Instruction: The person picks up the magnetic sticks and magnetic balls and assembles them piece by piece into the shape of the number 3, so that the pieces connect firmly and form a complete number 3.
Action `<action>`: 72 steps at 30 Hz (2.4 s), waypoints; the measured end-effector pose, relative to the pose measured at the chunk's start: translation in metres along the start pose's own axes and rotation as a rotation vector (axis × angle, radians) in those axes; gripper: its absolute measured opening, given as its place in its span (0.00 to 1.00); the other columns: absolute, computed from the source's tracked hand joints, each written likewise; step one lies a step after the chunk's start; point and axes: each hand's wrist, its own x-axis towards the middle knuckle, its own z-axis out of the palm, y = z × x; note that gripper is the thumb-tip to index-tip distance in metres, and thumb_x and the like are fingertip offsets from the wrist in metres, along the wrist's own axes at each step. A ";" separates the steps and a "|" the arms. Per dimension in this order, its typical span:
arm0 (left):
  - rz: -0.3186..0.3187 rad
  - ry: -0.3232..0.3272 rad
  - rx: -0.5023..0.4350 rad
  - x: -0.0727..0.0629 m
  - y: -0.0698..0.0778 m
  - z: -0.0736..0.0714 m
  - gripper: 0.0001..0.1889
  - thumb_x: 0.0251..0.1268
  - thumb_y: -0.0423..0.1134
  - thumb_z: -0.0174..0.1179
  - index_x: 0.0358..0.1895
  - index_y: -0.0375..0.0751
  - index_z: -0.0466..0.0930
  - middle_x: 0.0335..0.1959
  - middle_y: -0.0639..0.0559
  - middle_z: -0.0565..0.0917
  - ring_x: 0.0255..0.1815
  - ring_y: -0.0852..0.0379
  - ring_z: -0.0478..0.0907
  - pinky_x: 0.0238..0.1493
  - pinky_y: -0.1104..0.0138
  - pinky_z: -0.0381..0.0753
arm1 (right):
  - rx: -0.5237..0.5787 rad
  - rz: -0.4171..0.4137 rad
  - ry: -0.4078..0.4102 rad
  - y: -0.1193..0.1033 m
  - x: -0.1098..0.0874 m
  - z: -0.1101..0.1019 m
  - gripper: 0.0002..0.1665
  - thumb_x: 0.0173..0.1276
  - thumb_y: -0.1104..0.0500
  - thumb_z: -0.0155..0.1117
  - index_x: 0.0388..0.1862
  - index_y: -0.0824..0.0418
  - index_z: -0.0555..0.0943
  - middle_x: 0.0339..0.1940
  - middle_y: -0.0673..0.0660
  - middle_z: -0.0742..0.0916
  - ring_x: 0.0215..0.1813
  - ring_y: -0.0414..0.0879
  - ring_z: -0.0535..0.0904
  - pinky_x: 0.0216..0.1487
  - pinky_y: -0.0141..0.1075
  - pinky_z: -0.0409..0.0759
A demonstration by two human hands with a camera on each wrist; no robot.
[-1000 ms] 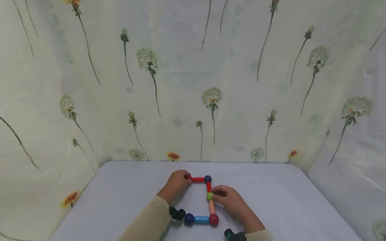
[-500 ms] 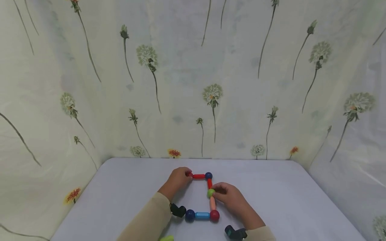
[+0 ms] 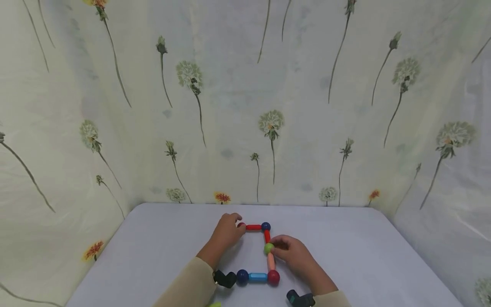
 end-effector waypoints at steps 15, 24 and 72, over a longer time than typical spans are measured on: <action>0.079 -0.257 0.004 -0.100 0.014 -0.019 0.05 0.72 0.45 0.66 0.38 0.49 0.86 0.31 0.58 0.80 0.34 0.57 0.76 0.37 0.63 0.84 | -0.007 0.002 0.017 0.000 0.000 0.004 0.18 0.66 0.44 0.77 0.52 0.45 0.87 0.53 0.46 0.89 0.59 0.48 0.83 0.64 0.55 0.82; 0.007 -0.398 0.011 -0.136 -0.008 -0.022 0.05 0.69 0.43 0.69 0.36 0.47 0.86 0.32 0.55 0.81 0.36 0.53 0.76 0.48 0.53 0.86 | -0.006 -0.002 0.023 -0.001 -0.001 0.003 0.16 0.66 0.46 0.77 0.51 0.45 0.87 0.52 0.46 0.89 0.60 0.48 0.83 0.65 0.55 0.81; -0.031 -0.472 0.126 -0.160 -0.070 -0.040 0.09 0.59 0.36 0.76 0.36 0.42 0.83 0.31 0.51 0.76 0.32 0.53 0.74 0.47 0.58 0.83 | -0.014 -0.006 0.002 -0.001 0.000 0.003 0.18 0.67 0.46 0.76 0.53 0.46 0.86 0.53 0.46 0.89 0.60 0.48 0.83 0.65 0.56 0.81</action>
